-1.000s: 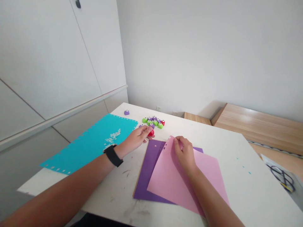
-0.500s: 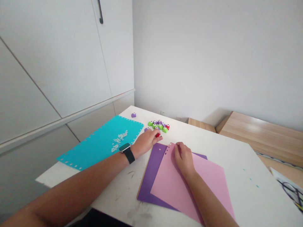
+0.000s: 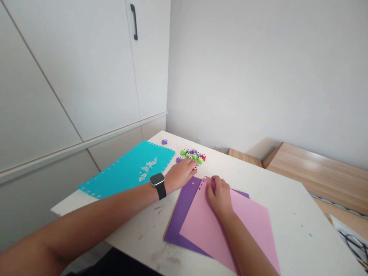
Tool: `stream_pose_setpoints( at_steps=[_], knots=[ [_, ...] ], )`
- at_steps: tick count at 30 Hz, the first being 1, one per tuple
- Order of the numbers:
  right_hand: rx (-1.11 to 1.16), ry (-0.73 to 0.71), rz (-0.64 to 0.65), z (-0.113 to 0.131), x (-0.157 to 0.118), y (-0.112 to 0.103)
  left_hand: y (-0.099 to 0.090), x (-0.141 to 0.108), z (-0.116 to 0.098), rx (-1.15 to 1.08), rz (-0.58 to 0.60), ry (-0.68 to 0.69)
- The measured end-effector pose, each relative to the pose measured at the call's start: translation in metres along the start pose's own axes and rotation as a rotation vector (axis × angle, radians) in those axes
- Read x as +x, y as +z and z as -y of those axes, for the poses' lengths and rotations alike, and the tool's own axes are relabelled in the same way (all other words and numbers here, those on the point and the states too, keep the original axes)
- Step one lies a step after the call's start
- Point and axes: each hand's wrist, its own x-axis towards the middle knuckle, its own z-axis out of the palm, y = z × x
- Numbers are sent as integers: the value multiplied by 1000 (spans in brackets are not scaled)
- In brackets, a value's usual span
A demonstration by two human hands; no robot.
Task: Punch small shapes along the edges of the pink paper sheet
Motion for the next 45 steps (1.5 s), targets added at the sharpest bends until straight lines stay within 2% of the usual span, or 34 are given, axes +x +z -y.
stream_pose_setpoints(
  at_steps=[3,5,7,10,13,19,23,26,29,32,37,42,45],
  knots=[
    [4,-4,11,0,0,0,-5,-26,-12,-61,97,126],
    [6,-3,23,0,0,0,-3,-42,-16,-71,183,243],
    [12,-4,29,0,-1,1,1,-53,-16,-53,264,298],
    [22,-7,29,0,-1,1,4,-60,-8,-5,339,247],
    [26,-7,33,1,-1,-1,-1,-67,3,52,357,169],
    [46,-15,30,2,0,-1,-30,-85,22,222,309,48],
    [32,-22,37,3,1,-2,-56,-66,33,255,284,30],
    [39,-31,29,4,1,-4,-64,-36,44,275,154,-61],
    [78,-53,10,4,1,-6,-56,-10,59,244,65,-122],
    [116,-72,-4,5,1,-8,-40,4,73,158,92,-166],
    [148,-51,-10,5,1,-8,-23,9,90,26,143,-191],
    [122,-48,-105,6,13,-13,-23,12,97,-43,141,-168],
    [79,-57,-42,9,33,-14,-23,17,99,-52,84,-123]
  ],
)
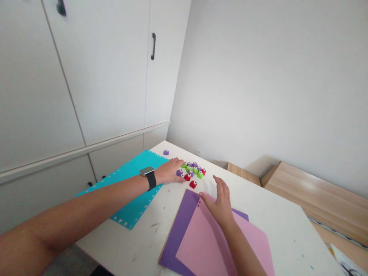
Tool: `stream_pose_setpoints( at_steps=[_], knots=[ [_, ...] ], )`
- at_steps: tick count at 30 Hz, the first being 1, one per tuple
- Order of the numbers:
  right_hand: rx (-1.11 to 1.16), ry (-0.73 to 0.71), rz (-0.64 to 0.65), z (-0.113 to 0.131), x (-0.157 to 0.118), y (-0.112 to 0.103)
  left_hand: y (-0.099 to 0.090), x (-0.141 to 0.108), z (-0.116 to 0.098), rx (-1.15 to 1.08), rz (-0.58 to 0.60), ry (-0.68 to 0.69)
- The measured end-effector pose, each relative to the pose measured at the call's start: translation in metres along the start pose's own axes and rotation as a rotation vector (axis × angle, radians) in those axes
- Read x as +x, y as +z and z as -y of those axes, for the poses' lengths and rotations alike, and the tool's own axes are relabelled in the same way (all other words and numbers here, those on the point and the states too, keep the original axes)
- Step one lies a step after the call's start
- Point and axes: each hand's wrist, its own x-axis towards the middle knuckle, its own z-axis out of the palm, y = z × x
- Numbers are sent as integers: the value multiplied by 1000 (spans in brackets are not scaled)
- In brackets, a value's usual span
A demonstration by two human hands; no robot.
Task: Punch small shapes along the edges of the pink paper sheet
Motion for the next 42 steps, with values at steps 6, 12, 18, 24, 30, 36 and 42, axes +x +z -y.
stream_pose_setpoints(
  at_steps=[6,12,18,24,30,36,42],
  knots=[
    [-77,-19,350,2,55,31,10,17,13,-22,115,131],
    [-16,-52,516,-5,100,62,24,36,41,-138,254,181],
    [24,-131,470,-10,113,82,26,48,53,-284,190,310],
    [31,-156,377,-13,119,101,50,66,38,-283,115,164],
    [59,-125,367,-27,124,102,59,94,15,-303,46,126],
    [27,-58,357,-43,120,91,60,113,13,-329,-32,2],
    [-11,-4,444,-35,127,92,60,142,15,-431,42,-68]
  ],
)
